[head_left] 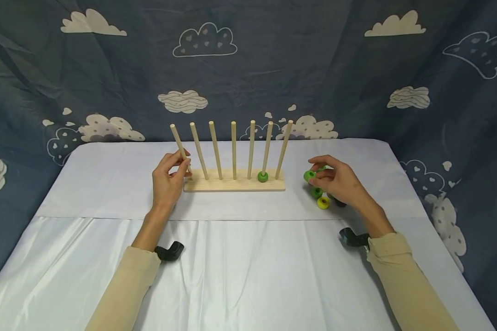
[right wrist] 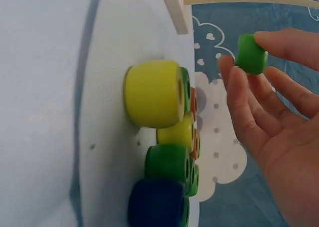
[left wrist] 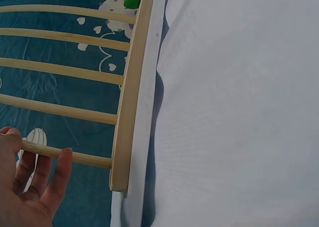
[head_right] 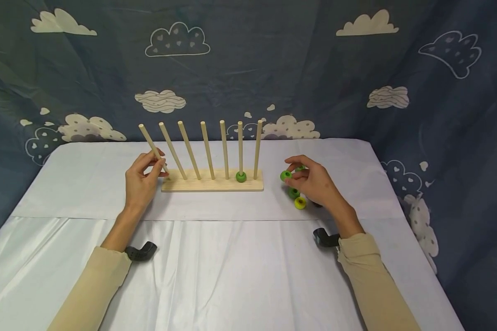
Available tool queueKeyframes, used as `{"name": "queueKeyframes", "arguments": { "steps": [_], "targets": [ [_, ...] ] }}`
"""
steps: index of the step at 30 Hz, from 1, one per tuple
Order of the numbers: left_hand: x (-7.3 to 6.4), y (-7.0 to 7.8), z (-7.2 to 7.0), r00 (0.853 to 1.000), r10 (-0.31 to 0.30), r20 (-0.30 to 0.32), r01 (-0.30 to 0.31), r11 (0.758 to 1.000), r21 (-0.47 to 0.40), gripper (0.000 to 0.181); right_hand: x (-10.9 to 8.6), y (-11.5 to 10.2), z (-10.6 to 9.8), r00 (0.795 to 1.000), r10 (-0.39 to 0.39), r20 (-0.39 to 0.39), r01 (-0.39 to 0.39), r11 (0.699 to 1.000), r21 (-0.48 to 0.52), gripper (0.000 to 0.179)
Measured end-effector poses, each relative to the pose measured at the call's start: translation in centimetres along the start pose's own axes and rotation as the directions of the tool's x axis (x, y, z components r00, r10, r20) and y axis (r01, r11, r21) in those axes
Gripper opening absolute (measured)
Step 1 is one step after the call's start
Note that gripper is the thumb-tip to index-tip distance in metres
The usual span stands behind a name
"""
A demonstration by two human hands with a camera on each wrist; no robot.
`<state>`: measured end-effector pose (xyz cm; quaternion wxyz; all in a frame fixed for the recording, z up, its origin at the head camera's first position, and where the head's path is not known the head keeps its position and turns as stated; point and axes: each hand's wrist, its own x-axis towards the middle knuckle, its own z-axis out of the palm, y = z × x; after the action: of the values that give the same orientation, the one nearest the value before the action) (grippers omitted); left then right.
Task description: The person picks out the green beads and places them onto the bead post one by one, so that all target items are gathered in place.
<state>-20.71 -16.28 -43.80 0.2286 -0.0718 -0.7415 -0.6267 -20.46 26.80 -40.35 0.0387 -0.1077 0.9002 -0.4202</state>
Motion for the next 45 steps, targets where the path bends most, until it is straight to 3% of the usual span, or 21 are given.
{"name": "queueKeyframes", "arguments": {
  "steps": [8,15,24,27,45],
  "targets": [
    [-0.1,0.1,-0.1,1.0,-0.021,0.007,0.02,1.0,0.016,0.019,0.3,-0.5,-0.4,0.999,-0.002,-0.053,0.008,0.993,0.115,0.048],
    [-0.1,0.0,-0.3,0.999,-0.032,-0.001,0.032,0.999,0.029,0.019,0.5,-1.4,-0.5,0.998,0.037,-0.05,-0.029,0.99,0.141,0.04],
    [0.1,0.1,-0.2,1.0,-0.008,0.007,0.008,1.0,0.03,0.019,1.1,-2.2,-0.5,0.994,-0.054,-0.097,0.076,0.968,0.241,0.038],
    [0.1,0.1,-0.2,1.0,-0.006,0.009,0.006,1.0,0.027,0.019,1.3,-2.4,-0.5,0.993,-0.051,-0.11,0.08,0.96,0.27,0.036],
    [0.0,0.0,0.0,1.0,-0.02,0.009,0.02,1.0,0.014,0.018,1.7,-4.4,-0.5,0.985,-0.038,-0.167,0.088,0.95,0.301,0.039]
  ]
}}
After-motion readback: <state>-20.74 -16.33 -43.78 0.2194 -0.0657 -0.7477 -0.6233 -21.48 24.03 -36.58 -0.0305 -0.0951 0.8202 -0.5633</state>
